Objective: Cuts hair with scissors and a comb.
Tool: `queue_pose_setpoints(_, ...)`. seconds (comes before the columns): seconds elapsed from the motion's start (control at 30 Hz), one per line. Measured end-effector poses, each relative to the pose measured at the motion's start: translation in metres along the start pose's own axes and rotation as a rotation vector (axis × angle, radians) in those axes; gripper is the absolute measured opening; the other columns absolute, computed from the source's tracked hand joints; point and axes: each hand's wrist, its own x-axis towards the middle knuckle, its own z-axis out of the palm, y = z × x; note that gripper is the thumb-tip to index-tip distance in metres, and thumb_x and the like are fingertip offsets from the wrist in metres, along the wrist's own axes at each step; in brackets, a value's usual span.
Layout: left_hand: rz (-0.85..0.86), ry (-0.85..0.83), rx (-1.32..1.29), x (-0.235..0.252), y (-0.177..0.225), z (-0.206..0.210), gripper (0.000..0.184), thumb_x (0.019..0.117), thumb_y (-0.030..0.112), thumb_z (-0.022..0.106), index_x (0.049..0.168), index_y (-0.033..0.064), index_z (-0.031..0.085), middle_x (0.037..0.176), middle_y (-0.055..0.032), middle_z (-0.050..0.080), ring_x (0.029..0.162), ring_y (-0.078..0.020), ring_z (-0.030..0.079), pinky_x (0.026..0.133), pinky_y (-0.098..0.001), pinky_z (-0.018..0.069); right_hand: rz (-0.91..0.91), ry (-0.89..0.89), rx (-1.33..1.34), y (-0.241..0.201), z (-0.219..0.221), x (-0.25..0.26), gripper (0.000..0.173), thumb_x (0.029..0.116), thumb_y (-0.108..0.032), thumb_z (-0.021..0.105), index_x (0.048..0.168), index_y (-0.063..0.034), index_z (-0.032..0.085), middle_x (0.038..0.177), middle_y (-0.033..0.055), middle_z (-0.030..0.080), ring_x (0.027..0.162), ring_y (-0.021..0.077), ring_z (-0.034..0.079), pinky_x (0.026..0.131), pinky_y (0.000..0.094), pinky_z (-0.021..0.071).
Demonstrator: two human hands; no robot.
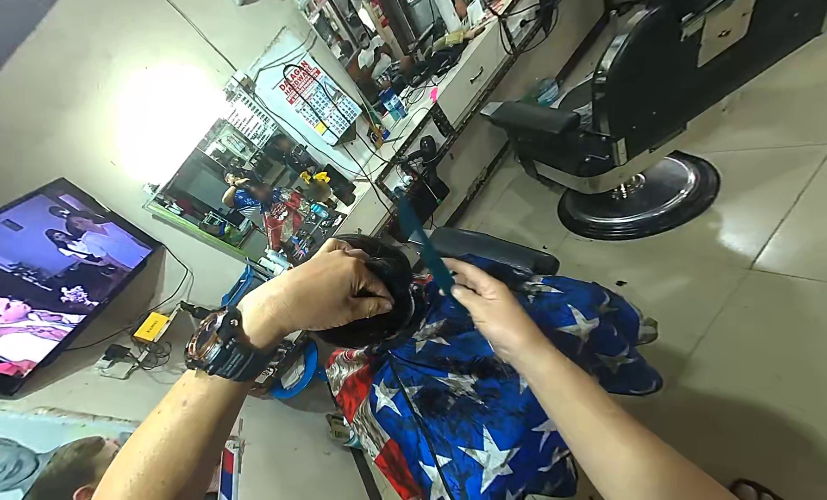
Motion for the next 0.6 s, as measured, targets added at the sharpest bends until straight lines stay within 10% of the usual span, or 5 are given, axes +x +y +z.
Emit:
queue_pose_setpoints(0.23, -0.044, 0.012, 0.052, 0.002, 0.020, -0.019, 0.050, 0.1038, 0.048, 0.045, 0.079, 0.0214, 0.080, 0.091, 0.0029, 0.075, 0.117, -0.0196, 0.064, 0.109, -0.0566, 0.0338, -0.324, 0.068, -0.499, 0.007, 0.041, -0.015, 0.039, 0.1037, -0.009, 0.048, 0.136, -0.0183, 0.066, 0.120, 0.0081, 0.071, 0.111, 0.0214, 0.067, 0.096, 0.0427, 0.0538)
queue_pose_setpoints(0.37, -0.155, -0.156, 0.045, 0.025, 0.012, -0.030, 0.062, 0.1064, 0.058, 0.032, 0.083, 0.0257, 0.079, 0.094, 0.0061, 0.074, 0.119, -0.0132, 0.062, 0.114, -0.0530, 0.0295, -0.145, -0.210, -0.285, -0.003, 0.037, -0.028, 0.040, 0.1060, -0.012, 0.044, 0.142, -0.0162, 0.062, 0.134, 0.0047, 0.066, 0.121, 0.0083, 0.060, 0.104, 0.0262, 0.0477)
queue_pose_setpoints(0.5, -0.245, -0.277, -0.043, 0.041, 0.005, -0.038, 0.058, 0.1001, 0.066, 0.044, 0.075, 0.0240, 0.075, 0.070, 0.0054, 0.065, 0.081, -0.0120, 0.063, 0.093, -0.0499, 0.0421, 0.130, -0.490, 0.196, -0.009, 0.026, -0.019, 0.043, 0.1030, -0.007, 0.046, 0.145, -0.0091, 0.055, 0.123, 0.0033, 0.065, 0.105, 0.0080, 0.063, 0.093, 0.0247, 0.0519)
queue_pose_setpoints(0.6, -0.187, -0.151, -0.173, 0.030, 0.002, -0.053, 0.040, 0.0956, 0.062, 0.058, 0.108, 0.0299, 0.080, 0.116, 0.0049, 0.072, 0.114, -0.0107, 0.064, 0.100, -0.0463, 0.0509, 0.263, -0.566, 0.372, -0.008, 0.023, -0.013, 0.045, 0.1019, -0.005, 0.046, 0.146, -0.0106, 0.051, 0.108, 0.0020, 0.065, 0.089, 0.0104, 0.063, 0.076, 0.0256, 0.0547)
